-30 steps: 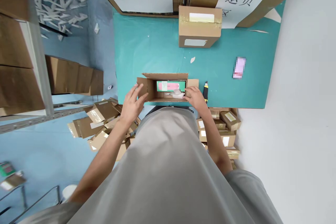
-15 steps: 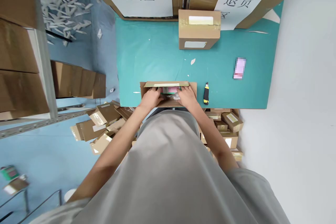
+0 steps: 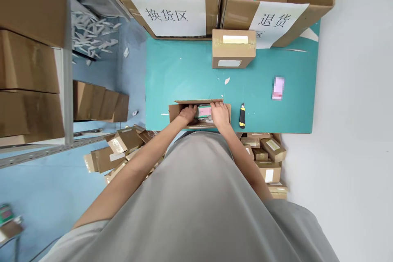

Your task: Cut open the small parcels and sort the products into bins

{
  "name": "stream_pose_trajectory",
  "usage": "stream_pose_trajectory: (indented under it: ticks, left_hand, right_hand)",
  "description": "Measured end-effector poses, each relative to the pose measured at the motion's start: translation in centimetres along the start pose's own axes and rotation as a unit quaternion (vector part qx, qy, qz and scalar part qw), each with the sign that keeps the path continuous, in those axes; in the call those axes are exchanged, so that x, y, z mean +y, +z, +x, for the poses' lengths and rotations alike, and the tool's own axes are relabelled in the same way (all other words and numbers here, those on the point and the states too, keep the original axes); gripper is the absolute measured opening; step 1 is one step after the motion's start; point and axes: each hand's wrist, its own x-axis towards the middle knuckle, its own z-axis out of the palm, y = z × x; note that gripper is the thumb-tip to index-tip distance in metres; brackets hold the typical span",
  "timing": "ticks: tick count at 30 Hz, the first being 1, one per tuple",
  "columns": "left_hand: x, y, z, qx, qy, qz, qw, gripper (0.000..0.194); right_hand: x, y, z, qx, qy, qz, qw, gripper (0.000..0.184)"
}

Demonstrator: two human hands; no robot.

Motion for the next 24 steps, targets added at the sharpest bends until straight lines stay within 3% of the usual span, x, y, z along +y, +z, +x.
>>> stream_pose_trajectory:
  ticks: [5,8,14,18,21,24]
  left_hand:
    - [0.7,-1.1,-0.2,0.029,0.009,0.01,0.999,0.064]
    - [0.7,-1.7,-1.2,0.057,0.01,0.016,0.998,0.056]
    - [-1.1,-3.2,-4.7,0.121,0.009,0.0,0.993,0.065]
    - [-3.4,-4.4,-7.9,0.183,0.012,-0.063,0.981,0.074]
    - [-5.1,-5.3,-10.5,0.239,0.027,-0.154,0.958,0.073]
    - [-5.9,-6.0,-12.5,0.272,0.035,-0.302,0.913,0.07]
  right_hand:
    - [0.2,0.1,-1.0,0.083,0.018,0.024,0.996,0.042]
    - [0.1,0.1,-0.9,0.09,0.035,0.038,0.995,0.048]
    - [0.6,0.4,0.0,0.145,0.069,0.108,0.981,0.06]
    - [1.5,0.2,0.1,0.175,0.062,0.184,0.965,0.056]
    - [1.7,-0.6,-0.4,0.212,0.067,0.28,0.934,0.053]
    - [1.0,-2.3,-1.0,0.237,0.075,0.431,0.868,0.065]
